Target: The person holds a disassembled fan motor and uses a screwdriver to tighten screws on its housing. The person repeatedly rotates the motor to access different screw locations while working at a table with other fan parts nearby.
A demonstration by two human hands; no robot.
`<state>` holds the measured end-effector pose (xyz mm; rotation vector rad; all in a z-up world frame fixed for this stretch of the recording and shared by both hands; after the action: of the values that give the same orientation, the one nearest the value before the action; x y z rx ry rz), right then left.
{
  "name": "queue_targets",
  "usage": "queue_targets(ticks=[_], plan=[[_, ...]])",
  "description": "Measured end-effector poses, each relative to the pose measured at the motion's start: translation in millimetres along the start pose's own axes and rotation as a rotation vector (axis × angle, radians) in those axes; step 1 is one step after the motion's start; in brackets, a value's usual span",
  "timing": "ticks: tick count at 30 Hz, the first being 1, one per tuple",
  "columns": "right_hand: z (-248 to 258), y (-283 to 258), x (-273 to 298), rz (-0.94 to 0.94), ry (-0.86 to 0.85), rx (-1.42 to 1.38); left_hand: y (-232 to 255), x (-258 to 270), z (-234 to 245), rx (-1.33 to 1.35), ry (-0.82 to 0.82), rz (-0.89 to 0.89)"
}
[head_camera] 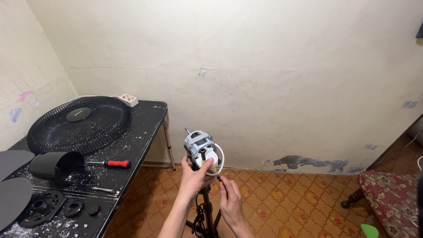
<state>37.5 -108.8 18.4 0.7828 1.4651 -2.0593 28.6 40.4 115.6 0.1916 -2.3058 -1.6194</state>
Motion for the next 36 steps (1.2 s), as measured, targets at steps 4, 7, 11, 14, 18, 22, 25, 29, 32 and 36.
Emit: queue_targets(ticks=[4,7,11,14,18,22,25,29,32,36], plan=[[-3,3,2,0.029,0.042,-0.012,0,3,-2,-0.018,0.006,0.036],[-5,7,3,-0.031,0.024,-0.06,1,4,-2,-0.031,-0.004,0.047],[-13,16,4,-0.117,0.027,-0.11,1,0,0,-0.037,0.01,-0.018],[-22,20,3,0.001,0.13,-0.056,-7,-1,-2,-0.078,0.024,-0.106],[-32,35,4,0.102,0.21,0.033,-13,-8,-1,-0.059,0.029,-0.139],[-42,74,7,0.022,0.065,-0.31,-17,-9,1,-0.042,0.014,-0.125],[-56,105,11,-0.236,-0.12,-0.641,-17,-9,3,-0.047,0.008,-0.135],[-45,79,-2,-0.047,-0.059,-0.479,-19,-6,4,-0.002,-0.026,-0.146],[-33,32,-2,0.179,0.159,-0.208,-19,-8,4,0.055,-0.031,-0.097],[-36,7,-3,0.116,0.366,0.041,-23,-8,3,0.047,-0.025,-0.101]])
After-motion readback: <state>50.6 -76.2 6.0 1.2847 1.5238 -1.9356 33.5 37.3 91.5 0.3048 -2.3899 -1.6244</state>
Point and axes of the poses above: each hand's wrist, its own x-axis away from the middle knuckle, its own z-axis out of the back of the hand, y = z × x, the point moved 4 cm from there along -x, towards the middle knuckle, and after that the axes turned 1 degree about z, right-handed, at the moved point
